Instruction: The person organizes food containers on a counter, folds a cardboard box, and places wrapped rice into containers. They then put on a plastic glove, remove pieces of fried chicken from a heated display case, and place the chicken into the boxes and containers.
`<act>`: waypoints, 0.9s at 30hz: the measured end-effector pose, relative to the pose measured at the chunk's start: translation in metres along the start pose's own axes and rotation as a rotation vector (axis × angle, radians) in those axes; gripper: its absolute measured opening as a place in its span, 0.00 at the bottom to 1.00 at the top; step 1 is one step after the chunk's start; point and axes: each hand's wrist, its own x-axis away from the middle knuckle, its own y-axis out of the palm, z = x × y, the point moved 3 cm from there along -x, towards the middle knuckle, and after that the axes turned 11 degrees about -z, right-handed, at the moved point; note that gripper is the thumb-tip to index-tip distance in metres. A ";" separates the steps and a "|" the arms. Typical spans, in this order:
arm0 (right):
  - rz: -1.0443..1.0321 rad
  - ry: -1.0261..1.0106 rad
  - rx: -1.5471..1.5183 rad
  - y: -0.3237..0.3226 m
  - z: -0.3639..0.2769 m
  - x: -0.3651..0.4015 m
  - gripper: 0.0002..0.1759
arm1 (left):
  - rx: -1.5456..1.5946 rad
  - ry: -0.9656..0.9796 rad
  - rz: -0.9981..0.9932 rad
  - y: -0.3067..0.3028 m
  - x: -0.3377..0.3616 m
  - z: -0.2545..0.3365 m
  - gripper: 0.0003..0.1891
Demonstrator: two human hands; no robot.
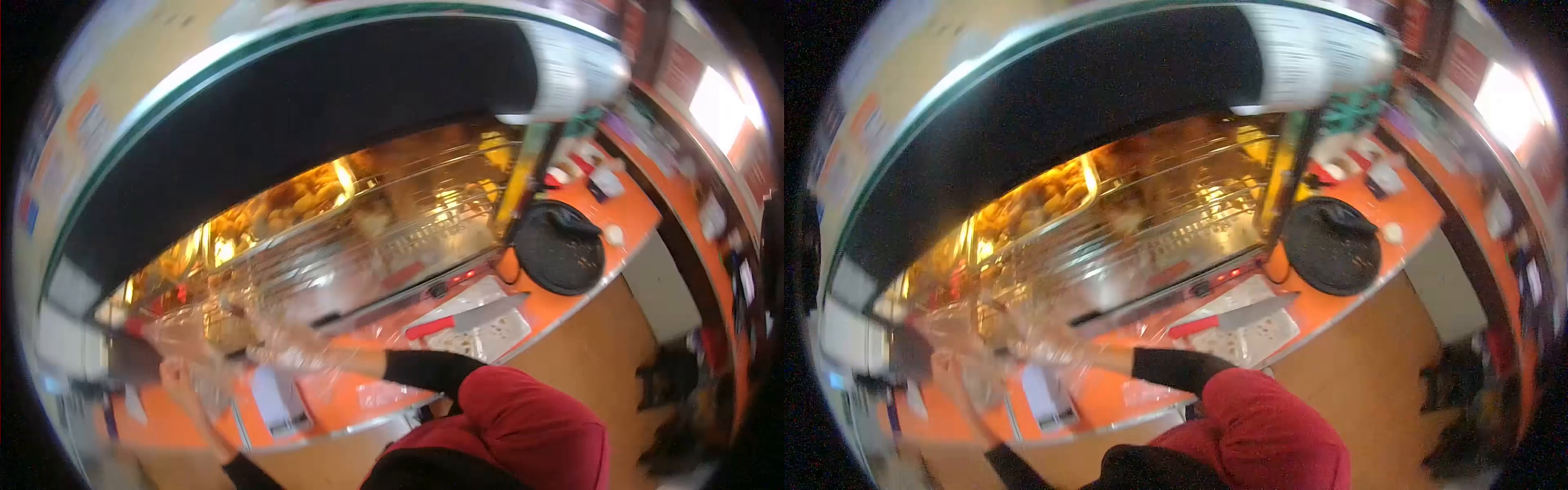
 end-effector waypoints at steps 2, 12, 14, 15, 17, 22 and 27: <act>0.010 -0.035 -0.169 -0.005 -0.017 0.008 0.42 | 0.086 -0.294 0.033 0.007 -0.015 0.058 0.06; 0.193 -0.173 -0.278 0.034 0.020 -0.011 0.52 | -0.410 -0.014 -0.025 0.002 -0.059 0.080 0.06; 0.147 -0.151 -0.317 0.039 0.026 -0.013 0.53 | -0.430 -0.094 -0.038 0.009 -0.057 0.097 0.07; 0.051 -0.052 -0.193 0.013 0.005 0.002 0.53 | -0.399 -0.073 -0.035 0.006 -0.056 0.095 0.07; -0.013 0.032 -0.077 -0.002 -0.008 0.016 0.54 | -0.333 -0.031 -0.028 0.002 -0.057 0.084 0.07; -0.050 -0.004 -0.134 0.000 -0.001 0.009 0.53 | -0.572 -0.149 0.023 0.002 -0.054 0.112 0.07; -0.063 -0.033 0.002 0.005 0.000 -0.003 0.46 | -0.563 -0.138 0.018 -0.012 -0.061 0.095 0.08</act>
